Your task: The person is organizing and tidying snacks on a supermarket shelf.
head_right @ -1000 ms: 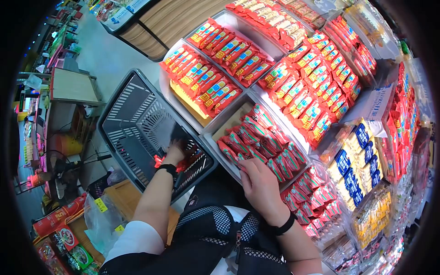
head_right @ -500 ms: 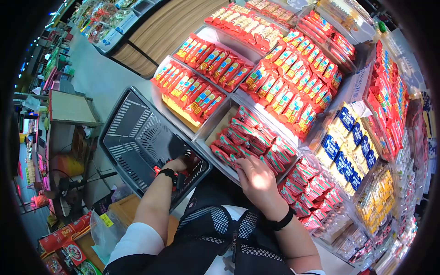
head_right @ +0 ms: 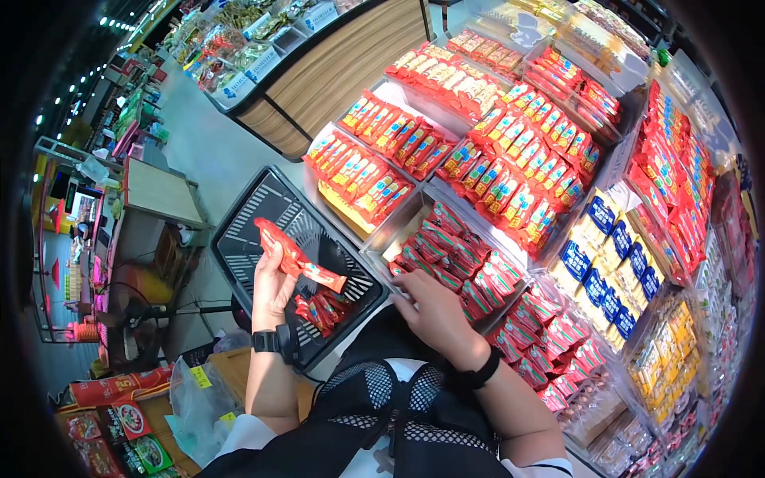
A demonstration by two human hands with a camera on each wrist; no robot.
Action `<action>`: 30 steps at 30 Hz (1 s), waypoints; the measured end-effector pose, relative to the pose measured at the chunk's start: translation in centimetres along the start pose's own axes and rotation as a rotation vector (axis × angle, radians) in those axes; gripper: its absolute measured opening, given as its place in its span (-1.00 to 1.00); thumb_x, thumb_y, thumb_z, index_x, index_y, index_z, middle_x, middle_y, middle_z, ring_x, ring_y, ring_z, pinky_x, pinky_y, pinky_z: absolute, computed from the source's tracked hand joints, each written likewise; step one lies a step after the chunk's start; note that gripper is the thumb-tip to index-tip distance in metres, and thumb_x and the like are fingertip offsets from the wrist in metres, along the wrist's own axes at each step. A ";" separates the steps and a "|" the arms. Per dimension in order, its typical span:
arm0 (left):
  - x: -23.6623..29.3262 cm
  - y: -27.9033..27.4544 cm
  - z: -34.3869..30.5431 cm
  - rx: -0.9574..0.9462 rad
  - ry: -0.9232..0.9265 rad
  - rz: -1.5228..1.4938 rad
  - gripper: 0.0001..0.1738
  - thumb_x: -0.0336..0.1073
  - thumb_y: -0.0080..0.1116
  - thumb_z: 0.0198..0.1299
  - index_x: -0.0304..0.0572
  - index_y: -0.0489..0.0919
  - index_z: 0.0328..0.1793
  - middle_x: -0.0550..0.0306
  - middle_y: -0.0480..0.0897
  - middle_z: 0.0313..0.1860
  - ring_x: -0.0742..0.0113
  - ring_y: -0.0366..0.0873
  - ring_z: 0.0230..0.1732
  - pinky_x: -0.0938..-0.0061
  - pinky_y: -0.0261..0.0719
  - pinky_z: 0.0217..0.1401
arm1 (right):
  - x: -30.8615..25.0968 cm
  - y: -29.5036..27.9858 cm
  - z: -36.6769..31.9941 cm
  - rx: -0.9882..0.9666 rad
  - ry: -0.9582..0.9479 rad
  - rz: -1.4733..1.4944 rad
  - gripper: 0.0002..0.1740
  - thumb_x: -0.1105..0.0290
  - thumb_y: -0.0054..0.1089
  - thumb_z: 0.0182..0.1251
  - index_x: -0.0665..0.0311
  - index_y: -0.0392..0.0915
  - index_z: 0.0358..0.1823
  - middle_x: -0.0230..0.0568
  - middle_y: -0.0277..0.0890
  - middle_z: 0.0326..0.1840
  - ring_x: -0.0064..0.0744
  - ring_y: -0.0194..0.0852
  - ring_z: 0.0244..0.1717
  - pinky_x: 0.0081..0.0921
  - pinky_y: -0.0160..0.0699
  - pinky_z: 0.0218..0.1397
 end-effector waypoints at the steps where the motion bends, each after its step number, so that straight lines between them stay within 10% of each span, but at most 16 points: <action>1: 0.0 3.3 -0.3 -0.067 0.012 -0.019 -0.72 -0.29 0.12 0.46 -0.25 0.51 0.19 0.08 0.64 0.03 0.27 0.64 0.02 0.26 0.64 0.17 | -0.8 -0.2 0.0 0.036 -0.020 0.050 -0.59 0.27 0.31 0.34 0.29 0.52 0.14 -0.11 0.56 -0.12 -0.21 0.63 -0.16 -0.33 0.59 -0.07; 12: -5.3 16.0 -2.9 -0.371 -0.139 -0.146 -0.52 -0.25 0.13 0.44 -0.32 0.39 0.38 0.00 0.58 0.22 0.17 0.55 0.24 0.20 0.47 0.38 | -1.1 -2.7 -1.9 0.277 -0.026 0.103 -0.51 0.23 0.34 0.34 0.29 0.45 0.20 0.01 0.63 -0.14 -0.14 0.66 -0.16 -0.29 0.57 -0.06; 16: -3.3 16.0 -1.6 -0.360 -0.090 -0.193 -0.62 -0.24 0.06 0.49 -0.34 0.44 0.27 -0.06 0.61 0.11 0.06 0.59 0.19 0.10 0.54 0.33 | 1.4 -4.2 -2.1 0.182 0.157 0.711 -0.68 0.25 0.12 0.55 0.35 0.50 0.13 -0.34 0.62 -0.20 -0.63 0.56 -0.18 -0.63 0.52 -0.12; 24: -7.0 17.1 -3.5 -0.442 -0.400 -0.209 -0.49 -0.24 0.04 0.48 -0.40 0.33 0.43 -0.21 0.50 0.33 -0.07 0.61 0.20 0.05 0.62 0.24 | 1.5 -3.5 -1.9 -0.020 0.322 1.332 -0.65 0.22 -0.11 0.65 0.33 0.51 0.14 -0.29 0.62 -0.23 -0.57 0.54 -0.28 -0.63 0.50 -0.22; 28: -7.6 17.6 -3.2 -0.426 -0.430 -0.203 -0.45 -0.21 0.07 0.47 -0.39 0.30 0.45 -0.15 0.50 0.32 -0.01 0.56 0.27 0.07 0.60 0.25 | 2.0 -3.0 -1.3 -0.004 0.339 1.361 -0.69 0.26 -0.01 0.61 0.33 0.48 0.15 -0.24 0.63 -0.22 -0.56 0.58 -0.24 -0.62 0.54 -0.16; 30: -7.6 17.3 -2.7 -0.410 -0.417 -0.213 -0.45 -0.21 0.08 0.47 -0.38 0.30 0.45 -0.13 0.50 0.30 0.01 0.54 0.30 0.08 0.60 0.26 | 1.7 -4.1 -0.7 0.221 0.113 0.750 -0.65 0.30 0.20 0.49 0.34 0.45 0.17 -0.22 0.63 -0.17 -0.47 0.63 -0.16 -0.53 0.60 -0.07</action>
Point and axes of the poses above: each hand's wrist, its own z-axis towards the middle knuckle, its own y-axis out of the palm, x = y × z, the point moved 5 cm from there along z, towards the middle knuckle
